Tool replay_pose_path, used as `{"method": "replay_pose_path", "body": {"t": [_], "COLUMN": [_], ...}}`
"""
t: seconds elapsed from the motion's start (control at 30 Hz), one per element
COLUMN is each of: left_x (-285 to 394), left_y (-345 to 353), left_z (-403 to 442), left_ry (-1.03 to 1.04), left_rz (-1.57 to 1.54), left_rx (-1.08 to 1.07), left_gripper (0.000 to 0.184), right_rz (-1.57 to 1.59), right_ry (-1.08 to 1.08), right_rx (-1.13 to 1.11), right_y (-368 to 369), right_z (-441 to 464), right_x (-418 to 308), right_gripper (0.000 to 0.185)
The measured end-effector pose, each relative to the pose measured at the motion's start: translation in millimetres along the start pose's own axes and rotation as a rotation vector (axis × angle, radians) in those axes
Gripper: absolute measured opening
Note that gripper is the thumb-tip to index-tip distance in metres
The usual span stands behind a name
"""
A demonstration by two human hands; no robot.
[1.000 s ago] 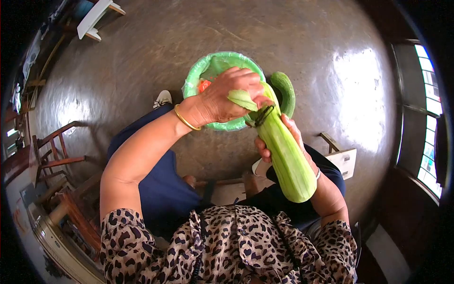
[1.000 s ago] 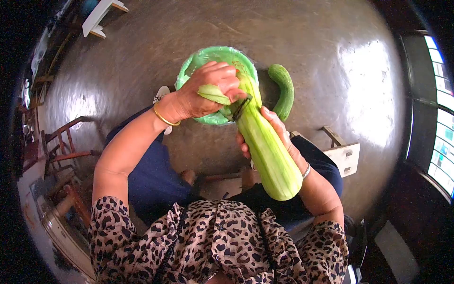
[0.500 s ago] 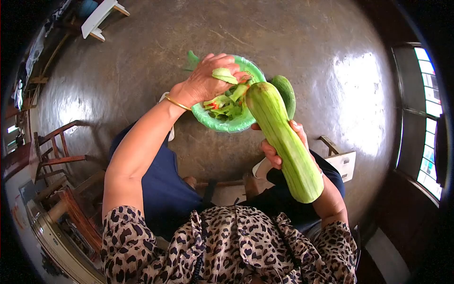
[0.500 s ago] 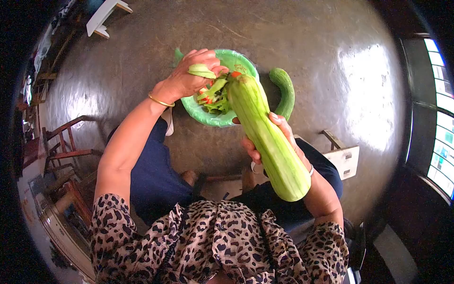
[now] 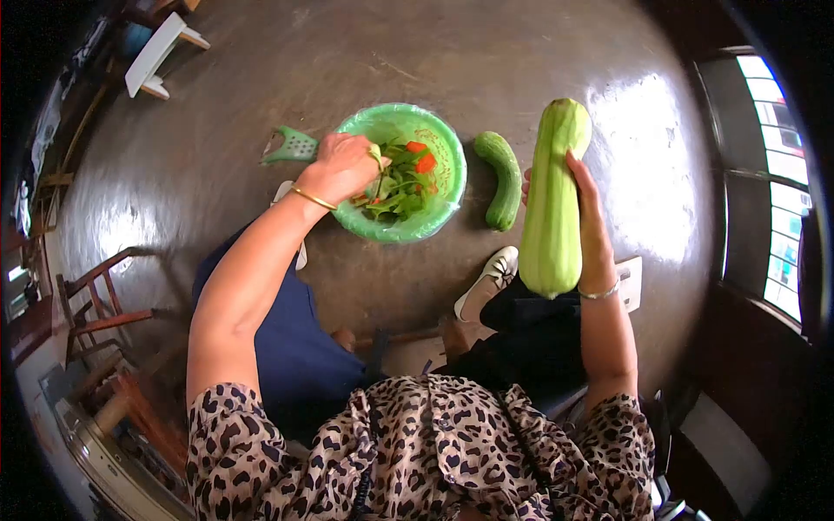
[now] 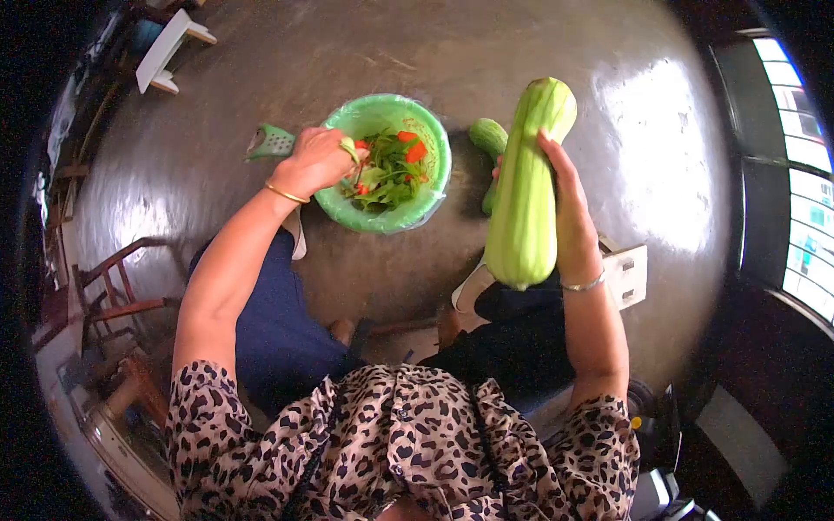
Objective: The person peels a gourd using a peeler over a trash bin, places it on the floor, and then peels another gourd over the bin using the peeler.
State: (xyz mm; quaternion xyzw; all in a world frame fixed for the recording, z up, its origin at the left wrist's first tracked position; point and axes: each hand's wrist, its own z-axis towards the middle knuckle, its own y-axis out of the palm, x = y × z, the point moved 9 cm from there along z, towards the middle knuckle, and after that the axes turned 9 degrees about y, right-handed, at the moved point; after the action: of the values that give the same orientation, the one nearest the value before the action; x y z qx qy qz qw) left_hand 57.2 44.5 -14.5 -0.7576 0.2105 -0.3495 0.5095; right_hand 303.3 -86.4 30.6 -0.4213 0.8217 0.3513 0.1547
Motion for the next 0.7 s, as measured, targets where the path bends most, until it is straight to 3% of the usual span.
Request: {"method": "replay_pose_path", "body": {"t": [0.1,0.13,0.2,0.33,0.4,0.47,0.53,0.57,0.7], "left_x": [26,32,18,31,40,43,40,41,56], "left_y": [-10,-7,6,-17,-30,-32,-28,-23,-25], "left_z": [0,4,0,-2,-4,2,5,5,9], "left_ry": [0.054,0.156,0.102,0.126,0.312,0.233,0.184,0.217,0.297], "left_rz": [-0.089,-0.201,0.039,-0.204,-0.104,-0.163,-0.249,-0.196,-0.141], "left_rx": [-0.162,-0.154,-0.067,0.041,0.187,0.057,0.107,0.012,0.003], "left_gripper": [0.036,0.038,0.039,0.035,0.03,0.03,0.03,0.04,0.051], "right_rz": [-0.003,-0.009,-0.17,-0.39,-0.432,-0.622,-0.585,-0.56,-0.617], "right_ry": [-0.085,-0.076,-0.086,-0.21,-0.211,-0.015,-0.01,-0.002,0.078], "right_rx": [0.08,0.075,0.178,0.242,0.296,0.372,0.405,0.442,0.489], "right_y": [-35,-52,-103,-178,-217,-246,-260,-268,-297], "right_z": [19,37,84,138,160,172,179,181,204], "right_x": [-20,-26,-41,-41,-31,-4,12,20,38], "right_gripper": [0.049,0.047,0.034,0.034,0.033,0.035,0.029,0.022,0.022]}}
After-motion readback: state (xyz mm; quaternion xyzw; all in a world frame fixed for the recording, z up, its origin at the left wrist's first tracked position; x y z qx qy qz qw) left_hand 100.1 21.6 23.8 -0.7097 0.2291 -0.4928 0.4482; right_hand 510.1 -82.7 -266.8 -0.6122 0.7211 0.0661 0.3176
